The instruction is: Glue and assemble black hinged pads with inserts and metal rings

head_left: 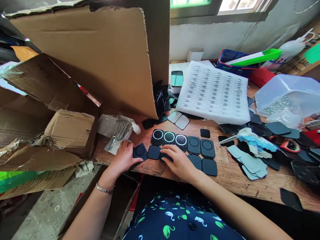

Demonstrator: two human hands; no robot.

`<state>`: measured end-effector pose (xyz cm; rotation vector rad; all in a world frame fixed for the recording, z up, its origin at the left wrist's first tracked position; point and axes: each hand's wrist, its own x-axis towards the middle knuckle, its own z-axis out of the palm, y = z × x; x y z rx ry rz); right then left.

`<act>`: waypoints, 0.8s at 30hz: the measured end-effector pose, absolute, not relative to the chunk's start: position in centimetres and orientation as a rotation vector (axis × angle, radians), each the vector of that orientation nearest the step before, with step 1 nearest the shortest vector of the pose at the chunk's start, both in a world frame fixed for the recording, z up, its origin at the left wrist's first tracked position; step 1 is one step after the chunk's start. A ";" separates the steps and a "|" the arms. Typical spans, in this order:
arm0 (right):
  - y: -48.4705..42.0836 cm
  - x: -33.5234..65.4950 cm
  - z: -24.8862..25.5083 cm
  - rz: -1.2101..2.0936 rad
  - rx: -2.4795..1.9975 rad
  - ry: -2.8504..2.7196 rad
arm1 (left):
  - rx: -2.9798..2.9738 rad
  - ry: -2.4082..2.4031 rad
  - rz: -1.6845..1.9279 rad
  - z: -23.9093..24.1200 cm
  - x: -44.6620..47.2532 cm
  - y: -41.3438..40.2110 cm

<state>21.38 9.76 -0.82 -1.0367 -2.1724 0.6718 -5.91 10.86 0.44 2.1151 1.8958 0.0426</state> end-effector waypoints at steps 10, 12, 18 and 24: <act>9.3 22.5 -0.2 0.621 -1.059 -2.158 | 1.857 1.994 0.446 -1.2 -7.1 10.0; 9.6 24.7 0.3 0.577 -1.152 -2.066 | 1.988 2.032 0.632 -1.1 -7.1 9.8; 6.9 33.8 1.8 0.271 -1.472 -1.712 | 2.421 1.799 1.069 -1.0 -5.2 8.7; 7.4 37.1 3.7 0.130 -1.545 -1.559 | 2.443 1.475 1.055 -2.6 -0.7 9.3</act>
